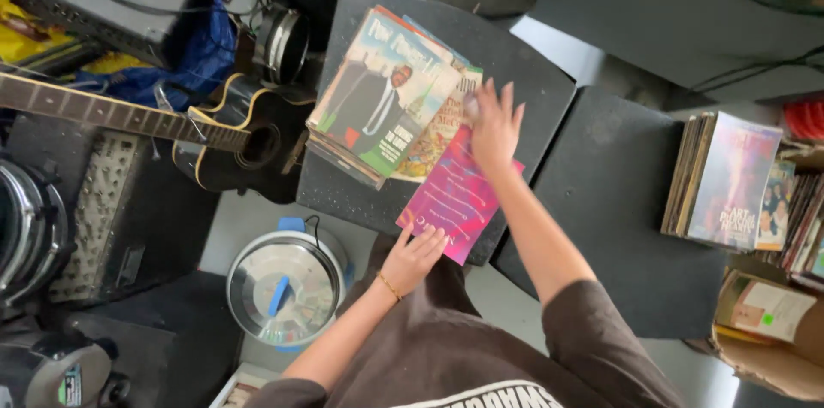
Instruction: The person wipes the covers of several magazines with a small cloth, picking them up from a stack on a table, cleaning them, and placing them into a cardboard box. The person handles each magazine individually, wiping both the front and back covers before stacking them in the box.
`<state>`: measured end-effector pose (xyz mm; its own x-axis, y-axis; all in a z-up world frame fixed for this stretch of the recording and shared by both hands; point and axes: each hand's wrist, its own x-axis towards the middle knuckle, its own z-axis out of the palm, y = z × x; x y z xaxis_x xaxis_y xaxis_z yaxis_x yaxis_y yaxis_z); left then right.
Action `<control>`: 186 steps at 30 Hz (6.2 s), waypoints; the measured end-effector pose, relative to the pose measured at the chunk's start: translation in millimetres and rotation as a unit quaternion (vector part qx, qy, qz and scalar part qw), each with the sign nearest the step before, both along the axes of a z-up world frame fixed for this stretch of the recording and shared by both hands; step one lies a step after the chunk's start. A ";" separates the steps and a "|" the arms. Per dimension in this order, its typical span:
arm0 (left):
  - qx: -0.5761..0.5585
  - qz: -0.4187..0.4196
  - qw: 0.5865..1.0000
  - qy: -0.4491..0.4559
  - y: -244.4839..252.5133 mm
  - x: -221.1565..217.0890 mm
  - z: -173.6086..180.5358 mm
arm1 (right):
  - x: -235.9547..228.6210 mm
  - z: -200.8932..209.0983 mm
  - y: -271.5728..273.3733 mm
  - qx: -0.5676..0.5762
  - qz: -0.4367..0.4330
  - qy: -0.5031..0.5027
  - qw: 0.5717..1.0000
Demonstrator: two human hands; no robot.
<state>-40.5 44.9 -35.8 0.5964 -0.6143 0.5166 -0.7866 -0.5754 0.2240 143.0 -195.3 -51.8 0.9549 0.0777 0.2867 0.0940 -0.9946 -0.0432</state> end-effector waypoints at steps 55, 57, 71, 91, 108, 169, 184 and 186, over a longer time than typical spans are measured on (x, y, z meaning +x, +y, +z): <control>-0.130 0.362 0.700 0.601 -16.0 -14.3 -21.7 | -156.8 -0.2 66.7 0.048 0.207 -0.012 0.977; -0.184 0.344 0.674 0.627 -12.8 -11.4 -8.7 | -105.8 10.9 35.5 0.004 0.103 0.059 0.993; -0.157 0.322 0.729 0.584 -7.6 -17.9 2.3 | -124.7 18.6 -15.4 -0.043 0.127 -0.047 0.990; -0.211 0.384 0.828 0.351 38.6 40.1 218.2 | -176.4 20.5 -18.3 0.105 0.351 0.017 0.930; -0.234 0.274 0.905 0.227 5.8 26.8 294.6 | 25.9 53.2 -39.4 -0.011 0.250 0.084 0.965; 0.067 -0.171 0.964 0.195 -302.7 -3.2 148.1 | -204.4 81.7 -469.4 0.300 -0.375 -0.050 0.876; 0.066 -0.170 0.967 0.179 -287.9 -5.3 149.1 | -200.6 88.6 -459.3 0.278 -0.420 -0.004 0.864; 0.061 -0.167 0.968 0.175 -281.8 -7.0 152.6 | -200.9 83.8 -461.8 0.245 -0.435 -0.001 0.867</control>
